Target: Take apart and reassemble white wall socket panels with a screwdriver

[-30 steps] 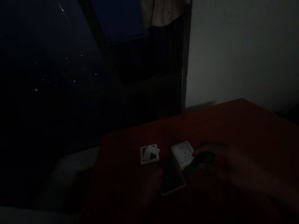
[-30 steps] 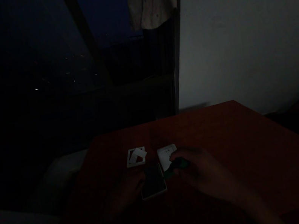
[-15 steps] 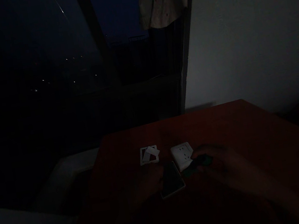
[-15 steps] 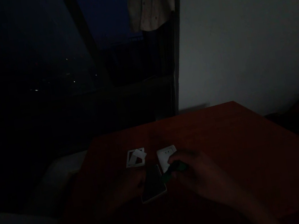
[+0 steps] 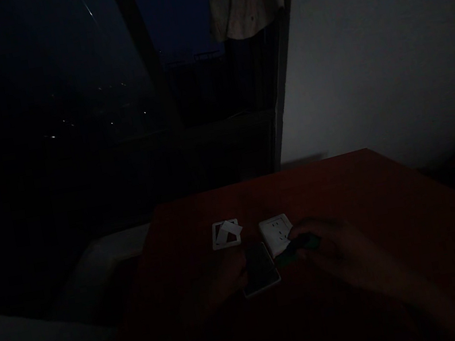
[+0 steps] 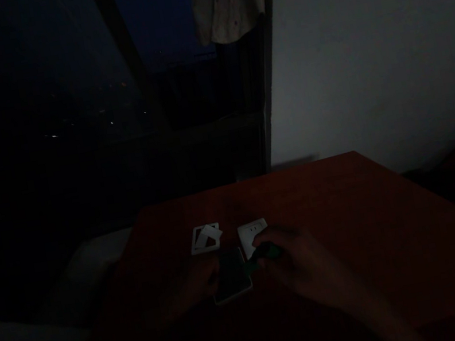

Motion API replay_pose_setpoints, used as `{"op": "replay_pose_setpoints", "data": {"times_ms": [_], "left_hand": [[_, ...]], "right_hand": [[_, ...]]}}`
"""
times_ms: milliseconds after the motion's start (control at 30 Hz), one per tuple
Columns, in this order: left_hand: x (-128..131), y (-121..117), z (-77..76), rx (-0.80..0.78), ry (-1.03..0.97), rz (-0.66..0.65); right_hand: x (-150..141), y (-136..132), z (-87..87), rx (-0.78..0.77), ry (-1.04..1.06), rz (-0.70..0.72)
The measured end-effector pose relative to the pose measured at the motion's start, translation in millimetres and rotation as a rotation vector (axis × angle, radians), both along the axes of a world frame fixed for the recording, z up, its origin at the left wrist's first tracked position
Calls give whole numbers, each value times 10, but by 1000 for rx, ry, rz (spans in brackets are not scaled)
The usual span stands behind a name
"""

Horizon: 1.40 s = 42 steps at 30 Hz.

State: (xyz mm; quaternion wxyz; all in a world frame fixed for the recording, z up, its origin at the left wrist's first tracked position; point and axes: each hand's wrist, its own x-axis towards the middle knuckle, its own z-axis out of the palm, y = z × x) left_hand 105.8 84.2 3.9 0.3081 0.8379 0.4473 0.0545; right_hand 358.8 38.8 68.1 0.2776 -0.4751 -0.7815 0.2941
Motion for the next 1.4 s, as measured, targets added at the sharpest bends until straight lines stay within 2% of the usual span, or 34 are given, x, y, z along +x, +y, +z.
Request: {"op": "replay_pose_setpoints", "data": {"times_ms": [200, 467, 600, 867, 1400], "left_hand": [[-145, -5, -87, 67, 79, 0], [-270, -26, -185, -8, -25, 38], [-272, -34, -180, -50, -61, 56], [-234, -22, -194, -29, -83, 67], [-241, -19, -270, 16, -123, 70]], "right_hand": [[-52, 22, 65, 41, 9, -1], [-231, 137, 124, 106, 23, 53], [-277, 170, 169, 150, -13, 68], [-325, 206, 228, 223, -78, 111], [-345, 196, 256, 246, -126, 117]]}}
